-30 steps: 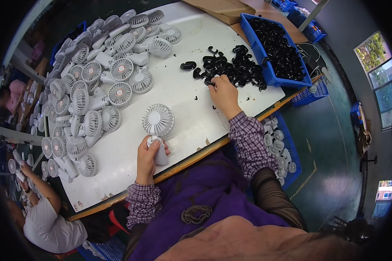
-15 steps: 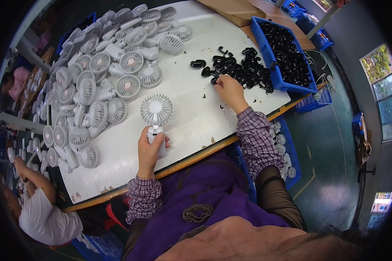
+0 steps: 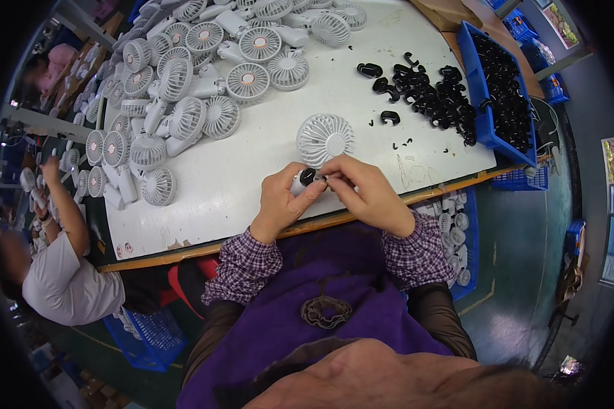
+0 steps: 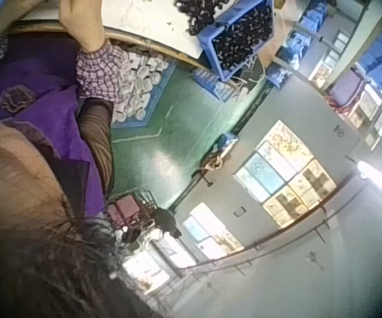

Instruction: Assembling plastic components onto portable handheld fans on a production line.

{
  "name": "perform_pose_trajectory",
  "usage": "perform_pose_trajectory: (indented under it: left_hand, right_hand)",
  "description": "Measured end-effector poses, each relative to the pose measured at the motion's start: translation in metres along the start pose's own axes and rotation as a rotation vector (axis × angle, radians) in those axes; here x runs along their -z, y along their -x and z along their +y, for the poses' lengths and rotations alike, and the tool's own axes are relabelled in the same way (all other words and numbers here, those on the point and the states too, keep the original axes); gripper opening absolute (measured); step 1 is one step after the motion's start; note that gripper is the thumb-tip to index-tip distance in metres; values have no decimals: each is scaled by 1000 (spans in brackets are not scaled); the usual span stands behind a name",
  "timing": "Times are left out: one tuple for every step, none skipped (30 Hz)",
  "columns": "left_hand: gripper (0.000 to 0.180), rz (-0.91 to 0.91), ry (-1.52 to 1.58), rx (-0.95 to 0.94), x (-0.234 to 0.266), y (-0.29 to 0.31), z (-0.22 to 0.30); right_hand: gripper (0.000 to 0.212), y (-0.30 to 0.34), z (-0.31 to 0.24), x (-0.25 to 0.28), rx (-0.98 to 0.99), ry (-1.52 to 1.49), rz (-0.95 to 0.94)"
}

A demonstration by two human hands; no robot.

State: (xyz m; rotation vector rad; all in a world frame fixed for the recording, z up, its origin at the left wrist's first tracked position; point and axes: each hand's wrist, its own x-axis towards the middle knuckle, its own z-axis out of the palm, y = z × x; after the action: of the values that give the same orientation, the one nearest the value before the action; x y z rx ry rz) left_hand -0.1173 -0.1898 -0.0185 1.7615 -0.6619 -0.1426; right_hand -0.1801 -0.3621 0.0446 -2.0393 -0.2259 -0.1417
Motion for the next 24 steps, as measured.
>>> perform_pose_trajectory:
  left_hand:
    - [32,22,12,-2,1,2,0]
    - [32,26,12,1,2,3,1]
    - [29,27,-5,-10,2,3,4]
    - [27,27,-21,-22,3,4,6]
    - [27,28,-19,-20,4,4,8]
    - [25,33,-58,-2,4,5,10]
    - [24,37,-97,15,5,6,12]
    - [24,33,-93,11,4,5,14]
    - [23,21,139,153,4,5,17]
    - [22,6,370,294,4,5,19]
    - [22,-4,374,291,1,3,15]
    - [33,-141,659,482,-2,1,10]
    - [48,-283,941,673,-6,-1,3]
    - [62,-433,1327,781,-17,1,-3]
    - [64,-600,1515,809,-27,2,-8]
    - [66,-771,1699,832,-37,3,-12]
    - [69,-867,1718,829,-46,9,-15]
    - [70,-817,1634,796,-48,9,-14]
    - [71,-771,1549,765,-48,10,-8]
    - [69,-606,1420,790,-41,6,8]
    - [62,-470,1347,792,-38,9,12]
    - [57,-333,1272,790,-34,13,14]
    - [47,-391,1130,695,-27,14,11]
    - [47,-394,1128,697,-23,14,11]
  right_hand:
    - [15,3,1,1,-76,-132,11]
    - [16,7,1,4,-155,-260,21]
    - [16,11,2,6,-241,-335,61]
    - [16,13,5,7,-258,-420,122]
    - [16,15,6,9,-276,-503,186]
    - [17,18,10,11,-296,-524,239]
    - [16,20,13,13,-276,-522,300]
    - [16,22,20,16,-255,-517,367]
    - [35,23,34,19,-160,-554,349]
    - [35,23,44,19,-159,-552,356]
    - [50,17,45,18,-93,-595,405]
    - [66,11,46,18,-24,-641,449]
    - [88,6,55,19,-6,-723,338]
    - [86,-2,53,18,-9,-865,240]
    - [84,-9,51,17,-12,-1004,147]
    - [71,-16,57,15,-47,-857,182]
    - [63,-23,40,16,-171,-727,204]
    - [55,-29,20,15,-297,-595,232]
    - [43,-35,19,11,-238,-416,311]
    - [42,-39,21,12,-259,-306,347]
    - [42,-43,19,16,-273,-196,375]
    - [49,-46,12,27,-402,-192,328]
    - [49,-45,24,26,-404,-196,334]
    - [49,-42,42,20,-360,-425,324]
